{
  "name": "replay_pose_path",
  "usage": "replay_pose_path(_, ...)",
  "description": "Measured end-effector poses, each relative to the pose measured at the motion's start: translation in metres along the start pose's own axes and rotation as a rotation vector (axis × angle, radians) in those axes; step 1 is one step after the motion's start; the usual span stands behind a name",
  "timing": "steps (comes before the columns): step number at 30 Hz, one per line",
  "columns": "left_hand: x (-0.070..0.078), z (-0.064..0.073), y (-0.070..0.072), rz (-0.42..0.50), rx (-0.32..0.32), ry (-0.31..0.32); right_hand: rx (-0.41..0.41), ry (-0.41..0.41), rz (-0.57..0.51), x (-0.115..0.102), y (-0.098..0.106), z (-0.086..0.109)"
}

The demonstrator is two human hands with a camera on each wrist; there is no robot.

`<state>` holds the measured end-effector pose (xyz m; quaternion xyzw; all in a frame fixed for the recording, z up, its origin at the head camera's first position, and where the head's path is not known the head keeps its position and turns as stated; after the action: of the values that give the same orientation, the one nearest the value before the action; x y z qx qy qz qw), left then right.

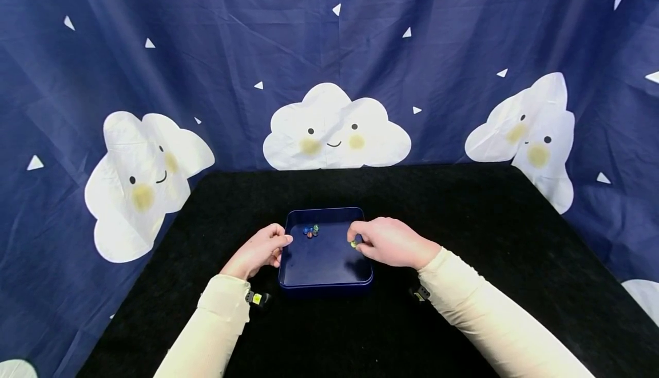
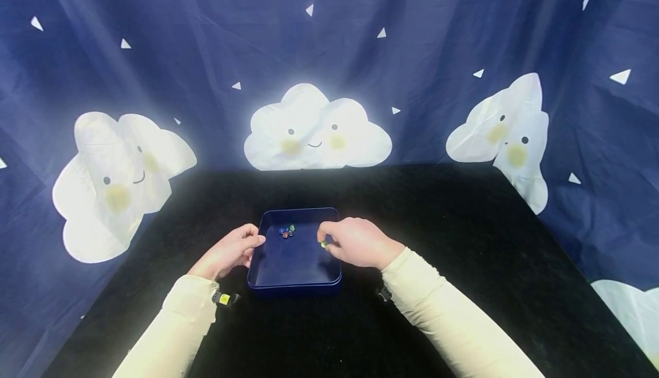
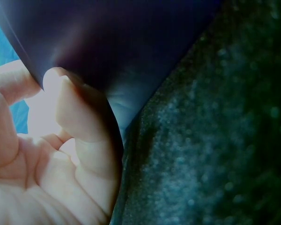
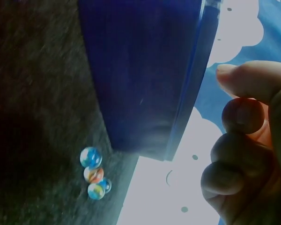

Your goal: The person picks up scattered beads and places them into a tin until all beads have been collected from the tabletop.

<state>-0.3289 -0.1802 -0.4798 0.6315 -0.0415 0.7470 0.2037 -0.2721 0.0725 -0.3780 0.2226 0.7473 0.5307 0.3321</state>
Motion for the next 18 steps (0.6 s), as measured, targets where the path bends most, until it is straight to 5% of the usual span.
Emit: replay_pose_path(18, 0.001, 0.000, 0.000, -0.009, -0.011, -0.008, 0.030, -0.133, 0.013, 0.026, 0.005, 0.013)
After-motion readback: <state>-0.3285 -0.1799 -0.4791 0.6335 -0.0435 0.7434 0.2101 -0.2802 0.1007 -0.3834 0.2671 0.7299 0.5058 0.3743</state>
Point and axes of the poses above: each hand's wrist, its own z-axis away from the middle knuckle, its own y-axis out of the back of the hand, x = y × z, the point moved 8 cm from there along -z, towards the middle knuckle, and after that the axes turned 2 degrees about -y, right-handed, at the moved point
